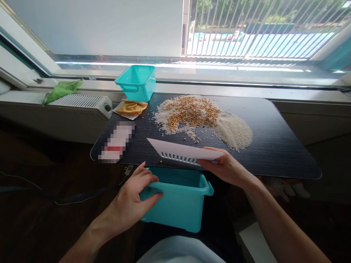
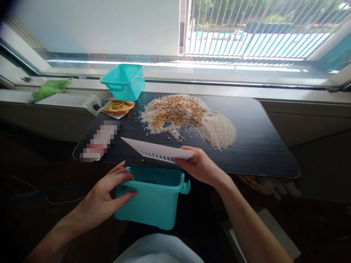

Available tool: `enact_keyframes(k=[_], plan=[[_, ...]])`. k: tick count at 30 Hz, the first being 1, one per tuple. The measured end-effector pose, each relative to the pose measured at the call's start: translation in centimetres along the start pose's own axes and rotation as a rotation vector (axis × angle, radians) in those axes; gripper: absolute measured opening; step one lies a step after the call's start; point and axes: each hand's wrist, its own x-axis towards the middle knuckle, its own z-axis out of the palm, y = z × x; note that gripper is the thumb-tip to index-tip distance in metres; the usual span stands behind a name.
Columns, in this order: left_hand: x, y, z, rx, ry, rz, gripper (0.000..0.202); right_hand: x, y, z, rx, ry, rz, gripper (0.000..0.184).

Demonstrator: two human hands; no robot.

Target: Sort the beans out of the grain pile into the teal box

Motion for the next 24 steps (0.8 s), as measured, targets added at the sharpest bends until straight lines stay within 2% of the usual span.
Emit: enact_keyframes(k=[4, 6, 8, 11, 14, 18, 22, 24], plan=[[-0.2, -0.1, -0.1, -0.004, 0.004, -0.015, 0.014, 0.0, -0.2, -0.2, 0.02, -0.11, 0.038, 0.021], [-0.2, -0.3, -0.1, -0.005, 0.02, -0.011, 0.015, -0.5, -0.2, -1.0, 0.014, -0.093, 0.037, 0.022], [-0.2, -0.5, -0.1, -0.006, 0.028, 0.006, 0.014, -0.9, -0.1, -2.0, 0.011, 0.034, 0.02, 0.025], [0.0, -0.5, 0.0, -0.017, -0.005, 0.038, 0.011, -0.8, 0.5, -3.0, -0.019, 0.294, 0.046, 0.031], [0.3, -0.1, 0.1, -0.034, -0.039, 0.057, 0.01, -0.2, 1.1, -3.2, -0.072, 0.401, 0.096, 0.031], [0.5, 0.4, 0.3, -0.05, -0.046, 0.063, 0.011, 0.2, 1.4, -3.0, -0.103, 0.404, 0.101, 0.03], [0.5, 0.5, 0.4, -0.05, -0.049, 0.066, 0.011, -0.5, 1.0, -3.1, -0.062, 0.337, 0.094, 0.029], [0.6, 0.6, 0.4, -0.051, -0.052, 0.068, 0.01, -0.5, 0.8, -3.3, -0.052, 0.357, 0.098, 0.029]])
